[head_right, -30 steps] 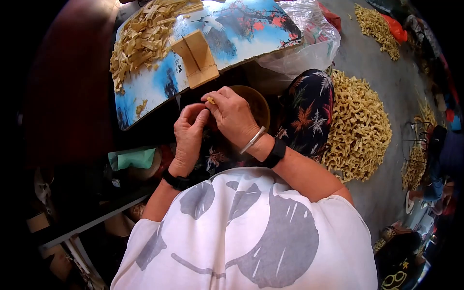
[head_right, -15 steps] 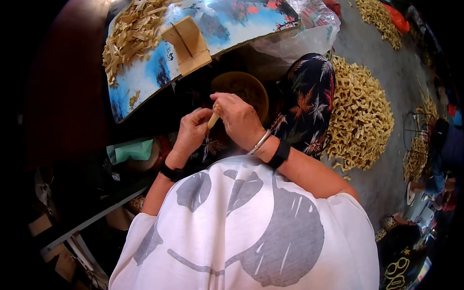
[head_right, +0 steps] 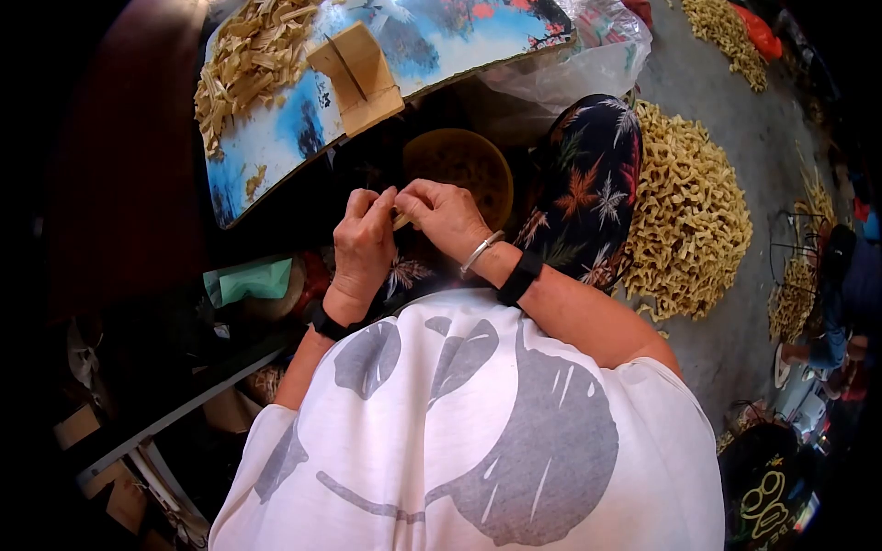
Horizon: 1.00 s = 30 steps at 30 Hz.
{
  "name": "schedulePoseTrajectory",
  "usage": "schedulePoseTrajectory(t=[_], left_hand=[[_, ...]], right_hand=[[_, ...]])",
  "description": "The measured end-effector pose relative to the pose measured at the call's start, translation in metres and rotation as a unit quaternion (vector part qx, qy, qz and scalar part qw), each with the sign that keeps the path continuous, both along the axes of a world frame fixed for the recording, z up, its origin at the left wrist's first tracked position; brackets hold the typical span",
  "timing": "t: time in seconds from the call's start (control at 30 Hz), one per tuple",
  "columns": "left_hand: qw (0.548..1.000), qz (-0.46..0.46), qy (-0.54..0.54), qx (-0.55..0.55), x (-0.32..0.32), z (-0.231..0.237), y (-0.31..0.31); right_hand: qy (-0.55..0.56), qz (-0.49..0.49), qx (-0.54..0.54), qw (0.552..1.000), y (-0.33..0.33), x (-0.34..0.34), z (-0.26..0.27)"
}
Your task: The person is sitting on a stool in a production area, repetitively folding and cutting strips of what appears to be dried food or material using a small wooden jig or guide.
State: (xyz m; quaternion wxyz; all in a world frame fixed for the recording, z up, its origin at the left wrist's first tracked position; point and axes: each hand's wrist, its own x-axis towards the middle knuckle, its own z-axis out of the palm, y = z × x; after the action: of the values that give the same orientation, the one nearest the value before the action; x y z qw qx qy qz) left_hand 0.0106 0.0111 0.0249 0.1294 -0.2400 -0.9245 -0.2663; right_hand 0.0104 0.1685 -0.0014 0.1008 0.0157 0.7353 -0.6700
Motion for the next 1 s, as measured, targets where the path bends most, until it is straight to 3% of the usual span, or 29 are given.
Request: schedulePoseTrajectory(t=[0.17, 0.23, 0.27, 0.37, 0.47, 0.63, 0.73, 0.8, 0.87, 0.93, 0.97, 1.0], left_hand=[[0.99, -0.006, -0.088, 0.108, -0.003, -0.001, 0.002], [0.99, -0.027, -0.079, 0.11, -0.004, 0.001, 0.001], [0.99, -0.037, -0.075, 0.11, -0.004, 0.002, 0.001], [0.996, -0.019, -0.028, 0.088, -0.004, -0.001, 0.005], [0.982, 0.043, -0.119, 0.14, -0.008, -0.006, 0.003], [0.868, 0.065, -0.33, 0.365, -0.001, -0.003, -0.004], [0.855, 0.057, -0.35, 0.379, 0.004, 0.005, 0.006], [0.871, 0.064, -0.314, 0.373, -0.001, -0.002, -0.001], [0.885, 0.07, -0.289, 0.357, -0.009, -0.002, -0.011], [0.893, 0.078, -0.292, 0.334, -0.017, 0.004, -0.021], [0.862, 0.079, -0.341, 0.365, -0.019, 0.008, -0.026], [0.828, 0.08, -0.389, 0.395, -0.02, 0.011, -0.028]], right_hand=[[0.128, 0.04, 0.074, 0.988, 0.005, 0.0, -0.014], [-0.059, 0.06, -0.096, 0.992, 0.01, 0.0, -0.012], [-0.153, 0.07, -0.179, 0.969, 0.011, 0.001, -0.009], [-0.265, 0.077, -0.38, 0.883, 0.012, 0.002, 0.005], [-0.243, 0.08, -0.383, 0.888, 0.012, 0.001, 0.002], [-0.073, 0.042, -0.18, 0.98, 0.012, -0.003, -0.002], [-0.007, 0.044, -0.07, 0.997, 0.008, 0.001, 0.014], [0.036, 0.055, 0.003, 0.998, 0.009, 0.003, 0.026], [0.087, 0.077, 0.075, 0.99, 0.016, 0.005, 0.03], [0.265, 0.053, 0.274, 0.923, 0.023, 0.008, 0.027], [0.349, 0.039, 0.366, 0.862, 0.024, 0.008, 0.026], [0.359, 0.029, 0.374, 0.855, 0.023, 0.009, 0.026]])
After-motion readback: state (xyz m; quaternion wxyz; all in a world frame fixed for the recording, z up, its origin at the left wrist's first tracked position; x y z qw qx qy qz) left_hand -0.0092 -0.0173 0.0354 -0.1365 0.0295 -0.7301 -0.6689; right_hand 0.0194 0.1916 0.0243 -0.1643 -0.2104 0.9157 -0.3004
